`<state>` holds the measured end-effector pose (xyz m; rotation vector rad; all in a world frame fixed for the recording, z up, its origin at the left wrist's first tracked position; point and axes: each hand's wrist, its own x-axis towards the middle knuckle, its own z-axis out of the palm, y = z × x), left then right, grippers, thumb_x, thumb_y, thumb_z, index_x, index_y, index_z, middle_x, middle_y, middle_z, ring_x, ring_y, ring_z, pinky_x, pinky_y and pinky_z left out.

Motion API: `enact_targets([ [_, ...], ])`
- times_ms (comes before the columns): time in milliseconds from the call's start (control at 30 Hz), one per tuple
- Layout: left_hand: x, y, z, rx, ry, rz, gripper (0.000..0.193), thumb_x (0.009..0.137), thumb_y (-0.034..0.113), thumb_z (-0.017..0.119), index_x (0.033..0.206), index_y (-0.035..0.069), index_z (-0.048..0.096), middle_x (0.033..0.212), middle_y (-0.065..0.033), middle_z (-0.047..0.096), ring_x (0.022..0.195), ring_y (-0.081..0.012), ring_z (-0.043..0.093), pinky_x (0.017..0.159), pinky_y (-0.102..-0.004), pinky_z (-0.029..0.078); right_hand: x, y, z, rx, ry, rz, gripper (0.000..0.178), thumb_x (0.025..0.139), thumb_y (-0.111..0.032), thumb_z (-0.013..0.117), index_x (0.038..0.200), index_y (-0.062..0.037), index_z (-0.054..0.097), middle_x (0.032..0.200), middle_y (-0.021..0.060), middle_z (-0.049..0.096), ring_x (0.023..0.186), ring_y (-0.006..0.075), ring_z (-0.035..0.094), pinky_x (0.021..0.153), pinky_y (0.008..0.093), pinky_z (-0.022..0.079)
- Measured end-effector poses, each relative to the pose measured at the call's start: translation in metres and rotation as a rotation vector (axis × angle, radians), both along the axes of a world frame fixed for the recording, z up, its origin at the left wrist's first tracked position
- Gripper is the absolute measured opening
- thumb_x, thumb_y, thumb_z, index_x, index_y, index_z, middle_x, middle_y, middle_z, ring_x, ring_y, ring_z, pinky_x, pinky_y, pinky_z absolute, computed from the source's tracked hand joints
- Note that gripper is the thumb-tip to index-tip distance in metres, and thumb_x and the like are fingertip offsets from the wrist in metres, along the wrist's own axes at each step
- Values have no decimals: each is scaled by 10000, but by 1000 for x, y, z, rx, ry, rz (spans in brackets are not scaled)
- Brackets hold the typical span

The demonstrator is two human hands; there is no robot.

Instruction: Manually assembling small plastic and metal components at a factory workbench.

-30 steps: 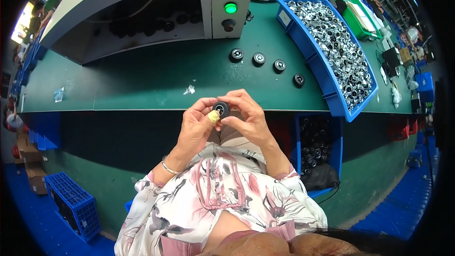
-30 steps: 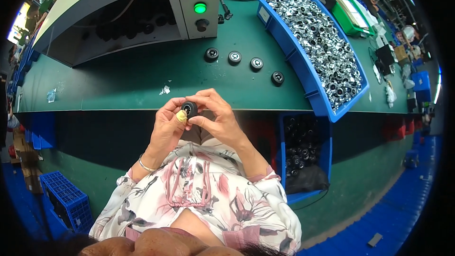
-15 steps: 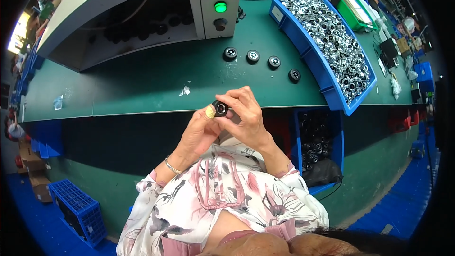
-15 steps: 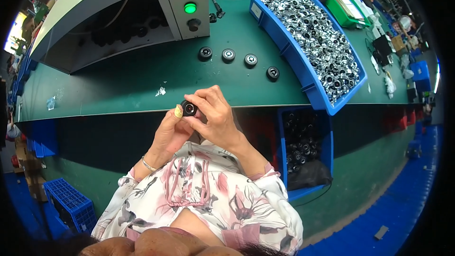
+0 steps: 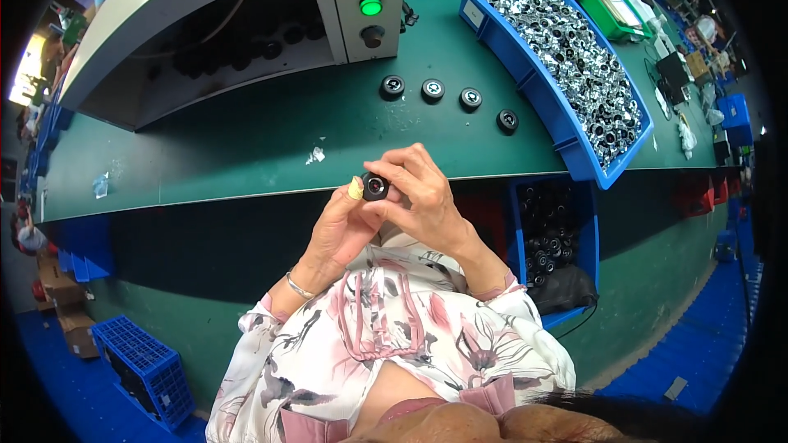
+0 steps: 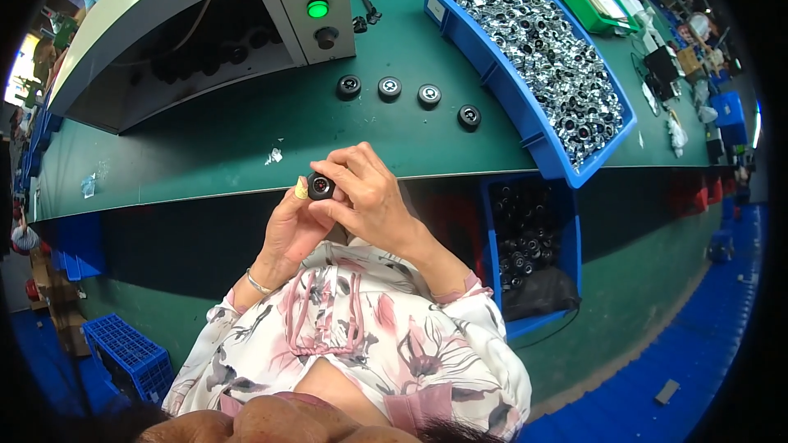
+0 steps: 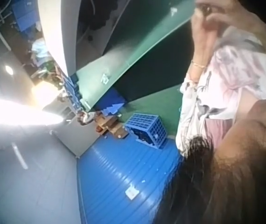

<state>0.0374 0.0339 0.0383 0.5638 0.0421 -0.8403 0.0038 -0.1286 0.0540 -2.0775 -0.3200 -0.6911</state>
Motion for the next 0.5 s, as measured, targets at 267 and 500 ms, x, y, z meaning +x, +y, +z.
enact_targets([
  [267, -3, 1, -6, -9, 53, -35, 280, 971, 276, 633, 1126, 44, 620, 1104, -44, 623, 1083, -157, 582, 993, -336, 458, -5, 0, -2, -65, -36, -53, 387, 653, -124, 810, 993, -2, 669, 956, 113, 594, 848, 295, 562, 765, 402, 480],
  [500, 0, -1, -10, -21, 4, -32, 262, 950, 252, 661, 1120, 57, 621, 1104, -28, 603, 1055, -142, 573, 977, -334, 453, -5, 6, -2, 35, -12, -45, 406, 653, -95, 809, 1028, -9, 679, 962, 110, 600, 873, 281, 561, 743, 383, 480],
])
